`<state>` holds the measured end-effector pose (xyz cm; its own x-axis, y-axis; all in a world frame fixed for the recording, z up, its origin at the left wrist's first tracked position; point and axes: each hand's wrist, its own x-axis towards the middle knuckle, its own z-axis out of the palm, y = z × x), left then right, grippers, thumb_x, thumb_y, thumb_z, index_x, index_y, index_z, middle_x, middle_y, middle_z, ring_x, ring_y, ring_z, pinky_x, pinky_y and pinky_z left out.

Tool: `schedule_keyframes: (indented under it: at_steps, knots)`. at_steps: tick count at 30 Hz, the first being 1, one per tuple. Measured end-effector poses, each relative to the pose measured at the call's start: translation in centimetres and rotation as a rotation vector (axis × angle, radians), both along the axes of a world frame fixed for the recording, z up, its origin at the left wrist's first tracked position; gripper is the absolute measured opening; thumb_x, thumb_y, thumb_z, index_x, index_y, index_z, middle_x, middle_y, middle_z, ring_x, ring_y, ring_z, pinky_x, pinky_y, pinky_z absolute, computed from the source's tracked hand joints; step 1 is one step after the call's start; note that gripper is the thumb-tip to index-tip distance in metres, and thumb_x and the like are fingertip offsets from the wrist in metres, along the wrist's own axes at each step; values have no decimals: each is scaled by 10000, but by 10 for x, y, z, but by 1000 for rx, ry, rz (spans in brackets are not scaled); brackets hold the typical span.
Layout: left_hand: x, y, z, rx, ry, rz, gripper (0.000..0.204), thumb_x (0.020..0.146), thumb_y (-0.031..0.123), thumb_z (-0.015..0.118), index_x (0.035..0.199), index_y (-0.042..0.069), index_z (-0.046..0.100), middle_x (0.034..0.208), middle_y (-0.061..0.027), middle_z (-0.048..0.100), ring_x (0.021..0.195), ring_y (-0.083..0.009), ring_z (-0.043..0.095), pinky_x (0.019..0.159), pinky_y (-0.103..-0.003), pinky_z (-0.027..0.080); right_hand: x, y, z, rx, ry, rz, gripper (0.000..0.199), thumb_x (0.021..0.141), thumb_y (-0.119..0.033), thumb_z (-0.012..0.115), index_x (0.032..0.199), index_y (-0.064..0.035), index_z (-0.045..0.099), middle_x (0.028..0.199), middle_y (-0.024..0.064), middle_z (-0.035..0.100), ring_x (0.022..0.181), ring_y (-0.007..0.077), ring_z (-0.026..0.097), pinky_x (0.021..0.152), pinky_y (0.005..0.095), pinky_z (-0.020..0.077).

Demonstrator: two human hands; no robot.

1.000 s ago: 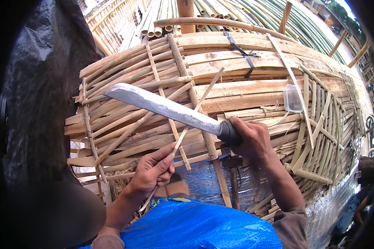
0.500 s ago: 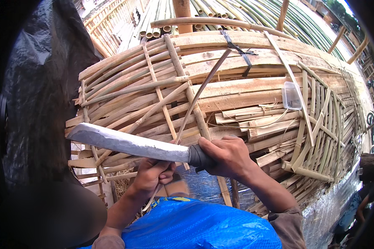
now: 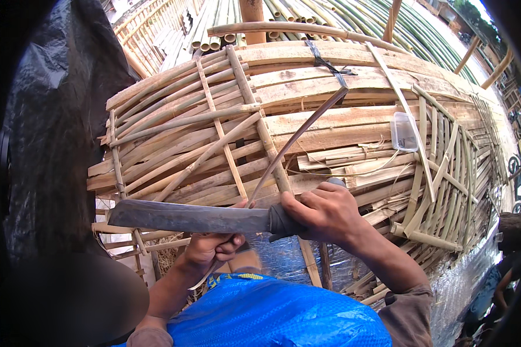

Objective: The person weaves thin wooden strips into a lattice frame by hand and with a machete, then secures the strips using a hammer.

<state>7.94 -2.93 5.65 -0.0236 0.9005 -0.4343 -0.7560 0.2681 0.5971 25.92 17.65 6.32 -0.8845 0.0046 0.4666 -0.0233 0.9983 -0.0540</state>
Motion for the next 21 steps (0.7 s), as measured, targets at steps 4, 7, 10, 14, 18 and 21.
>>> schedule_keyframes:
  at_steps: [4, 7, 10, 14, 18, 21]
  knots:
    - [1, 0, 0, 9, 24, -9, 554, 1021, 135, 528, 1543, 124, 346, 865, -39, 525, 590, 3, 326, 492, -120, 229, 4, 4, 1, 13, 1, -1, 462, 670, -214, 755, 1111, -137, 640, 623, -24, 517, 502, 148, 527, 508, 287, 432]
    - [1, -1, -4, 21, 45, -34, 566, 1018, 138, 536, 1546, 119, 336, 866, -42, 524, 590, 0, 319, 495, -120, 222, 6, 3, 3, 26, 2, -7, 445, 675, -209, 751, 1102, -138, 645, 617, -26, 510, 495, 143, 514, 498, 283, 421]
    - [-3, -3, -10, 75, -14, -87, 556, 1038, 174, 529, 1548, 107, 319, 885, -27, 548, 589, -5, 349, 484, -146, 250, 8, 4, 3, 42, 2, 1, 420, 686, -208, 750, 1087, -137, 649, 612, -27, 500, 495, 138, 512, 493, 282, 415]
    - [-5, -3, -3, 48, -1, -120, 586, 1020, 185, 532, 1555, 105, 305, 878, -22, 524, 592, -2, 330, 493, -141, 230, 9, 4, 4, 53, 5, 12, 380, 699, -201, 744, 1062, -133, 653, 611, -30, 488, 500, 129, 518, 495, 281, 415]
    - [-2, -4, 2, 24, 16, -121, 618, 989, 167, 540, 1558, 115, 305, 869, -24, 495, 592, 3, 288, 504, -127, 188, 10, 3, 7, 75, 24, 22, 344, 707, -188, 739, 1034, -125, 650, 616, -31, 480, 511, 113, 527, 501, 276, 412]
    - [-1, -5, -1, 33, 16, -133, 632, 990, 195, 552, 1561, 110, 294, 869, -14, 494, 591, 5, 283, 504, -125, 191, 15, 5, 8, 100, 5, 20, 322, 716, -179, 737, 1020, -121, 647, 620, -37, 477, 516, 102, 530, 504, 273, 409]
